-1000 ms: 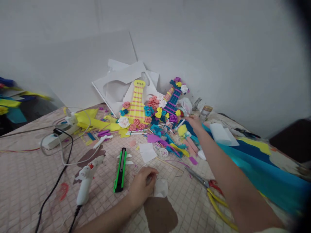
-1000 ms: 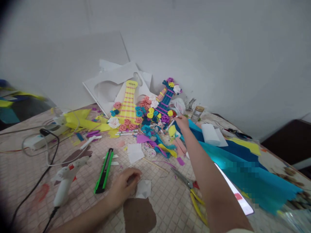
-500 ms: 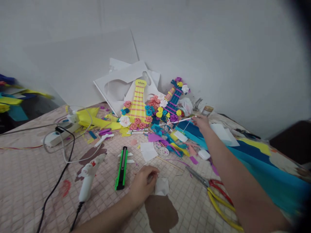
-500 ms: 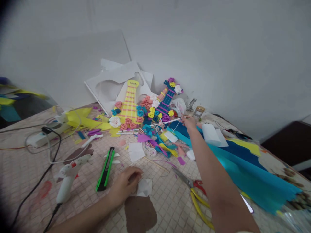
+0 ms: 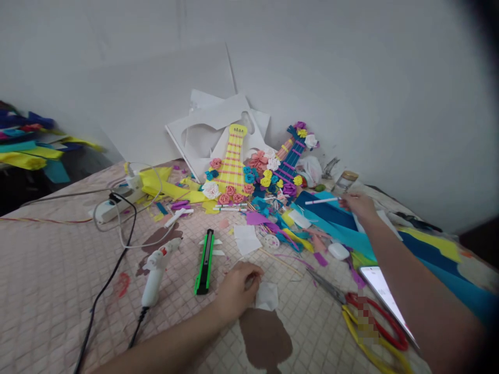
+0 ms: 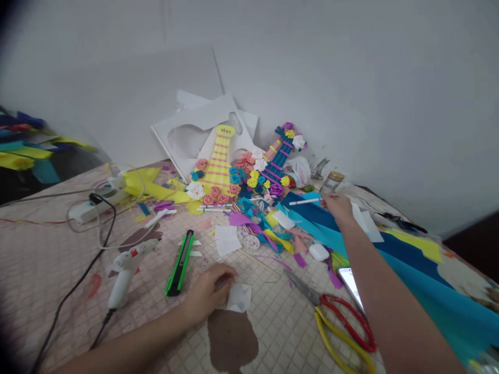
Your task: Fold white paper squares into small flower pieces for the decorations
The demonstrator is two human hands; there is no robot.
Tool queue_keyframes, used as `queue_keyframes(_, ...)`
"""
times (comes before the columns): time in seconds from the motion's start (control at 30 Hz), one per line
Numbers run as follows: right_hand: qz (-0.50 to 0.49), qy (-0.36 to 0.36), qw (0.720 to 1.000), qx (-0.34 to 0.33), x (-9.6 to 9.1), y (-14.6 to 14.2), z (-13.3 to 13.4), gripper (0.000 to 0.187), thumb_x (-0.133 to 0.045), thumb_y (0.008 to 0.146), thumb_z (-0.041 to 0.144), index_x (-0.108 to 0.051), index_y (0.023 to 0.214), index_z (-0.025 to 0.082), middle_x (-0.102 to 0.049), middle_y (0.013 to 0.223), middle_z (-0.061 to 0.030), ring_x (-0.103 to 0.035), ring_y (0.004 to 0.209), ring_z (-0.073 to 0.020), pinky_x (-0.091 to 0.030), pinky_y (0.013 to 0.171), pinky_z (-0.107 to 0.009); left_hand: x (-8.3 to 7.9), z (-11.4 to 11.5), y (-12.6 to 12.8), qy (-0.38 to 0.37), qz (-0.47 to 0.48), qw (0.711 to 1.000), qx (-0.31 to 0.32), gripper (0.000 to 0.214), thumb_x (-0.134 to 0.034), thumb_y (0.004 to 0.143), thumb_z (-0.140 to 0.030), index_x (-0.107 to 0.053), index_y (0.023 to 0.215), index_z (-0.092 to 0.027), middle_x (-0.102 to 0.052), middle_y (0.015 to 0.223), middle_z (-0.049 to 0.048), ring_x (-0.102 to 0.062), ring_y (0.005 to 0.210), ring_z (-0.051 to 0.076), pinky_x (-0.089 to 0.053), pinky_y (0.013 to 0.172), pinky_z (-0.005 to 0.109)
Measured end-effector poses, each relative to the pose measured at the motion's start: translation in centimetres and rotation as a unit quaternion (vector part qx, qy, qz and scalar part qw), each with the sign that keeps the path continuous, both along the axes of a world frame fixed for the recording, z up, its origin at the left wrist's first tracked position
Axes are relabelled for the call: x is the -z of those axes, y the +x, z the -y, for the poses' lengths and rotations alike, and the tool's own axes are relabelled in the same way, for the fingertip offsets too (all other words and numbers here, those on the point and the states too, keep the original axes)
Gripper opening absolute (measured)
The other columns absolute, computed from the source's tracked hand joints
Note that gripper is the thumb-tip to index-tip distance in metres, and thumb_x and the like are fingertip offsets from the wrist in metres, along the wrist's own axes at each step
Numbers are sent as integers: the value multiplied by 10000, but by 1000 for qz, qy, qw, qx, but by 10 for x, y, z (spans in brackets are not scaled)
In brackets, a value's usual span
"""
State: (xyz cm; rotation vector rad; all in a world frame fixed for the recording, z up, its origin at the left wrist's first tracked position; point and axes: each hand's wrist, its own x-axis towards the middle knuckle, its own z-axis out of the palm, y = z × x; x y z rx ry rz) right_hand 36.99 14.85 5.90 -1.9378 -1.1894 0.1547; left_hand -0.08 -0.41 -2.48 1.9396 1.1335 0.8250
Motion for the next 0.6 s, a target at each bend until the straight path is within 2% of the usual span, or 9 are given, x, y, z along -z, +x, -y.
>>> queue_keyframes(0.1, -68, -10, 997, -40, -6, -10, 8, 182, -429, 877, 233, -567, 808, 137, -610, 757, -40, -549, 584, -76, -468, 553, -218, 0, 0, 0, 0, 2, 1000, 1, 201, -469, 745, -108, -628, 856, -161, -634, 848, 64, -558, 837, 182, -434, 754, 288)
queue_keyframes(0.2, -106, -15, 987, -123, -6, -41, 9, 104, -484, 810, 145, -587, 800, 148, -653, 800, -87, -604, 629, -115, -476, 566, -234, 0, 0, 0, 3, 2, 1000, 3, 206, -464, 752, -118, -630, 863, -165, -635, 853, 62, -559, 847, 184, -433, 761, 292)
queue_keyframes(0.37, -84, -31, 962, -259, 21, -142, -10, 111, -607, 699, 169, -631, 802, 135, -677, 728, -43, -628, 645, -146, -486, 601, -257, 2, 0, 0, 3, 5, 1000, 1, 210, -467, 747, -115, -636, 860, -165, -638, 860, 62, -559, 839, 181, -432, 760, 292)
queue_keyframes(0.47, -29, -47, 941, -333, 42, -207, -23, 107, -600, 743, 200, -626, 812, 123, -669, 764, -33, -621, 702, -133, -491, 686, -291, 5, 0, 0, 7, 12, 1000, 2, 217, -467, 739, -107, -638, 860, -164, -639, 857, 60, -556, 839, 181, -432, 754, 291)
queue_keyframes(0.53, 11, -54, 931, -361, 51, -238, -27, 148, -573, 788, 249, -615, 845, 119, -655, 817, -36, -611, 761, -137, -481, 742, -333, 5, 0, 0, 11, 13, 1000, 3, 223, -462, 735, -101, -638, 857, -163, -639, 850, 59, -554, 836, 181, -432, 753, 292)
queue_keyframes(0.6, 52, -54, 925, -372, 55, -256, -28, 156, -563, 796, 255, -615, 862, 124, -645, 890, -52, -595, 853, -159, -447, 814, -376, 5, 1, 0, 14, 9, 1000, 3, 225, -457, 734, -97, -637, 855, -158, -637, 851, 62, -553, 836, 183, -431, 753, 295)
